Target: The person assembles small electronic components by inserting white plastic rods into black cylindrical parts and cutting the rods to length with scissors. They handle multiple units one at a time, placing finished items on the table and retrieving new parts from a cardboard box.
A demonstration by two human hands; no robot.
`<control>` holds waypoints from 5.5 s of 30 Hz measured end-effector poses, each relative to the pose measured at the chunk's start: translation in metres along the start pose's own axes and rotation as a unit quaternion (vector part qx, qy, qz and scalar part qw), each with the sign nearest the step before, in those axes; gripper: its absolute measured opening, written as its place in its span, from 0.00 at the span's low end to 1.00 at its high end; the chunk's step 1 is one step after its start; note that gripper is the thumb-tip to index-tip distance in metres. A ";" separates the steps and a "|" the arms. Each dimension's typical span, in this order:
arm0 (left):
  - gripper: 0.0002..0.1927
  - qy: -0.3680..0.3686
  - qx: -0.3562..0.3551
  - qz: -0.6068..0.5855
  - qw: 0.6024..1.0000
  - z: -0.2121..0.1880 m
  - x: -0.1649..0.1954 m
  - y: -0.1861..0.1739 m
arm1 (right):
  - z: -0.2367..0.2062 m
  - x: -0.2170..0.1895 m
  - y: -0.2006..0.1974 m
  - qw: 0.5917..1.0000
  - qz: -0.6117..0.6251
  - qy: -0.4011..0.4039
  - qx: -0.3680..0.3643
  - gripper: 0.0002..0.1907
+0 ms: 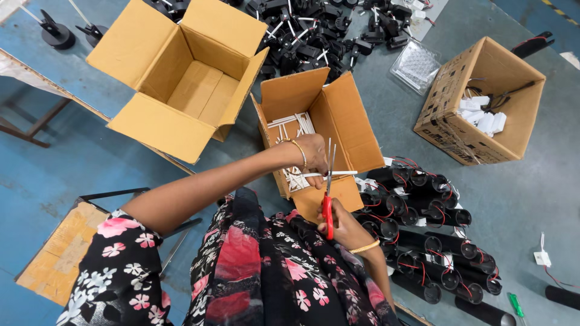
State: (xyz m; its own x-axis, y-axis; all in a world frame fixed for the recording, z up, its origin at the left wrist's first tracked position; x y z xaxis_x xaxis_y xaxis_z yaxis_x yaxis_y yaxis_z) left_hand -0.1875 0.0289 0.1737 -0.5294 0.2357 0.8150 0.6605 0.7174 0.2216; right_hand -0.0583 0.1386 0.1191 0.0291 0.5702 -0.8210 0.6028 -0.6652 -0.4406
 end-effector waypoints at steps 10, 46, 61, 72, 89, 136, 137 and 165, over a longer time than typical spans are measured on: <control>0.07 0.007 0.043 0.156 0.987 -0.008 0.014 0.004 | 0.000 0.034 0.014 0.989 0.150 -0.008 0.014 0.30; 0.12 -0.003 0.125 0.145 0.981 0.013 -0.062 -0.082 | 0.026 0.048 0.063 0.963 0.251 -0.003 0.101 0.10; 0.13 -0.084 0.114 -0.020 0.990 0.018 -0.094 -0.104 | 0.052 0.051 0.096 0.952 0.298 0.041 0.055 0.15; 0.14 -0.102 0.123 -0.021 0.987 0.009 -0.094 -0.100 | 0.037 0.031 0.092 0.947 0.317 0.053 -0.005 0.16; 0.12 -0.082 0.114 -0.008 0.990 0.003 -0.074 -0.082 | 0.029 0.020 0.076 0.965 0.258 0.043 -0.014 0.21; 0.14 -0.037 0.087 0.039 0.995 0.005 -0.082 -0.087 | 0.038 0.029 0.082 0.958 0.286 0.038 -0.010 0.14; 0.14 -0.032 0.083 0.041 0.995 0.005 -0.081 -0.084 | 0.037 0.032 0.086 0.954 0.296 0.034 -0.022 0.14; 0.11 0.076 -0.037 -0.037 0.996 -0.044 0.001 0.023 | -0.026 -0.027 0.031 0.970 0.224 -0.072 -0.067 0.19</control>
State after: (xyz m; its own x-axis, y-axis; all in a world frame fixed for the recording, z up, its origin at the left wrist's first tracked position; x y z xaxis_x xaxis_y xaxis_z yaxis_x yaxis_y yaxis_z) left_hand -0.1497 0.0169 0.2029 -0.4961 0.0780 0.8647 0.6627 0.6775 0.3191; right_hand -0.0197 0.1149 0.1375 0.2064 0.1587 -0.9655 0.6535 -0.7568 0.0153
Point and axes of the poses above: each hand's wrist, its own z-axis towards the middle knuckle, its own y-axis out of the palm, x = y × z, the point moved 10 cm from there along z, towards the middle knuckle, and after that the axes turned 13 degrees about -z, right-handed, at the moved point
